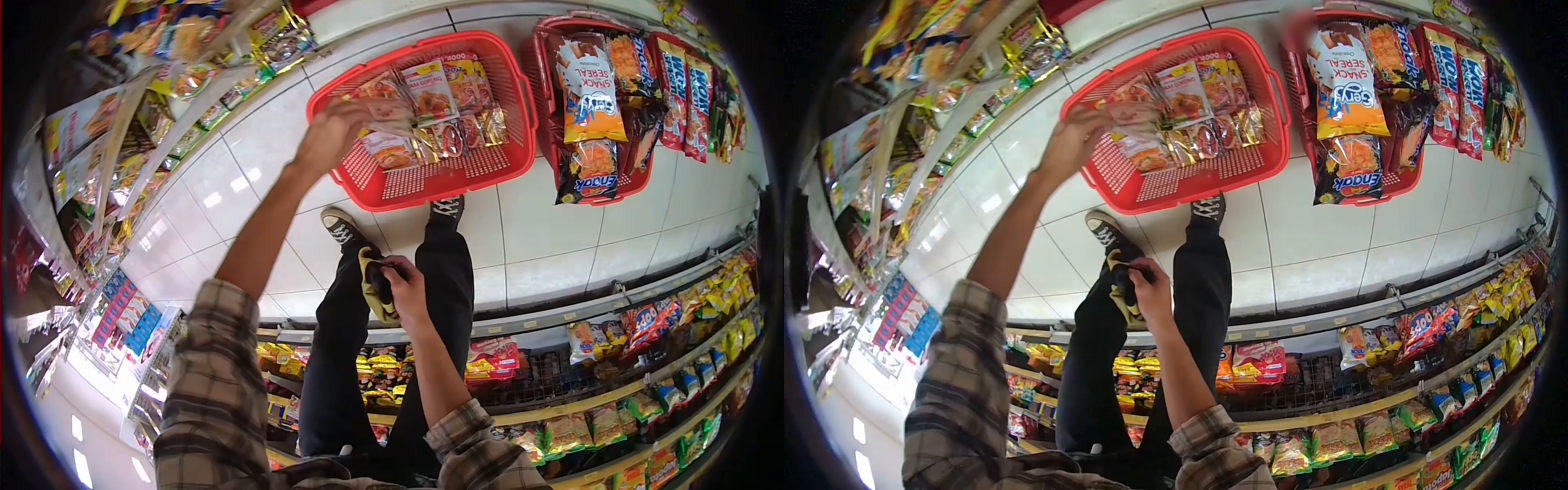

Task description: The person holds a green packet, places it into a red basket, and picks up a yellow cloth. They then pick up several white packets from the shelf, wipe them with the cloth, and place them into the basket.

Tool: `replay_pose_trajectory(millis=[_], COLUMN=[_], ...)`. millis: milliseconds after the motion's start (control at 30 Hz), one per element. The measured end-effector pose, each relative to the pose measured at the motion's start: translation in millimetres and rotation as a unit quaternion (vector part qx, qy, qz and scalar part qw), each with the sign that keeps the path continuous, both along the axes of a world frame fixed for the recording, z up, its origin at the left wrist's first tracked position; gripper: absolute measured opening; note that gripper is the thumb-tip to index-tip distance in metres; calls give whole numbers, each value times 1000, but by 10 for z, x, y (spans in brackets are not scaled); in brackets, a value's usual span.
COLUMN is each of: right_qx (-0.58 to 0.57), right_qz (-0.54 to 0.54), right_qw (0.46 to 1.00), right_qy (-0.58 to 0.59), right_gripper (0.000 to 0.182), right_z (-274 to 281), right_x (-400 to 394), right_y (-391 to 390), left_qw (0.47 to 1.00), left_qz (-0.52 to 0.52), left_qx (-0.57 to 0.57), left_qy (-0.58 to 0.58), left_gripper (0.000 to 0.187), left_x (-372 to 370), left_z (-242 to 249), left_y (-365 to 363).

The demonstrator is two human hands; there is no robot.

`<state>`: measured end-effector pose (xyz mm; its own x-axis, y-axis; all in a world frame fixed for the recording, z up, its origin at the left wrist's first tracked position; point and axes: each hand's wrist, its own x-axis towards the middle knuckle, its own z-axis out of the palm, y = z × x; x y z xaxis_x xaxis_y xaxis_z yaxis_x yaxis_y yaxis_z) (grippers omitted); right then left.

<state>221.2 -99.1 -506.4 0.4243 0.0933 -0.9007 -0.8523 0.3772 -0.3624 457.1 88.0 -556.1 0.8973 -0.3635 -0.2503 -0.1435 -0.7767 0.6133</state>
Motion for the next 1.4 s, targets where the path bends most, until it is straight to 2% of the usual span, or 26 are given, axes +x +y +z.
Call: replay_pose_trajectory(millis=[33,100,133,167,233,300,333,433,500,533,633,667,767,800,867,900,967,1033,1167,1233,1300,1400], right_qx=[9,-33,-103,-145,-197,-210,-228,-252,-214,-242,-218,-207,-191,-183,-194,-183,-161,-81,-16,-22,-38,-74], right_qz=[-24,19,72,74,42,41,63,76,108,161,255,244,259,281,242,245,252,308,313,308,294,292], right_qw=[1000,999,991,979,959,955,939,871,825,767,685,713,747,774,727,731,740,819,838,843,849,848], right_qy=[3,2,-44,-122,-201,-206,-249,-415,-511,-572,-646,-624,-582,-538,-613,-610,-603,-478,-448,-441,-438,-436], right_gripper=[10,9,7,5,12,18,16,39,53,52,46,34,23,17,17,15,13,12,8,8,7,9], right_z=[77,130,171,229,474,988,1380,2879,3924,4448,5587,5912,6187,6296,6251,6186,6051,5990,6175,6239,6187,6171], right_x=[51,-1,-16,2,79,305,486,1019,1215,1266,1179,1060,705,592,427,387,305,284,350,357,311,260], right_y=[3,-17,-42,-71,-194,-412,-512,-694,-741,-737,-661,-552,-438,-349,-198,-181,-148,-232,-119,-33,3,15], left_qw=[999,997,995,993,987,979,973,966,959,955,943,931,889,868,754,677,674,681,693,694,665,621], left_qz=[21,27,42,62,93,107,118,99,78,68,38,31,78,123,203,239,261,257,270,293,365,435], left_qx=[-34,-42,-59,-66,-104,-154,-189,-227,-257,-271,-305,-343,-448,-479,-592,-637,-636,-630,-616,-610,-616,-630], left_qy=[-9,-51,-66,-72,-80,-75,-53,-74,-94,-98,-124,-118,-46,34,198,280,269,270,260,245,211,167], left_gripper=[15,15,13,15,18,18,15,17,16,16,15,15,13,15,18,20,24,25,31,31,34,43], left_x=[-98,-243,-310,-368,-464,-585,-634,-803,-916,-1016,-1295,-1407,-1812,-1965,-2207,-2340,-2446,-2536,-2484,-2427,-2510,-2707], left_z=[136,535,765,1061,1734,2476,2921,4237,5020,5388,6343,6483,6719,6670,6589,6528,6413,6361,6520,6590,6625,6216], left_y=[-17,-82,-120,-151,-189,-178,-190,-159,-93,-54,57,113,218,235,273,280,292,332,457,463,397,302])
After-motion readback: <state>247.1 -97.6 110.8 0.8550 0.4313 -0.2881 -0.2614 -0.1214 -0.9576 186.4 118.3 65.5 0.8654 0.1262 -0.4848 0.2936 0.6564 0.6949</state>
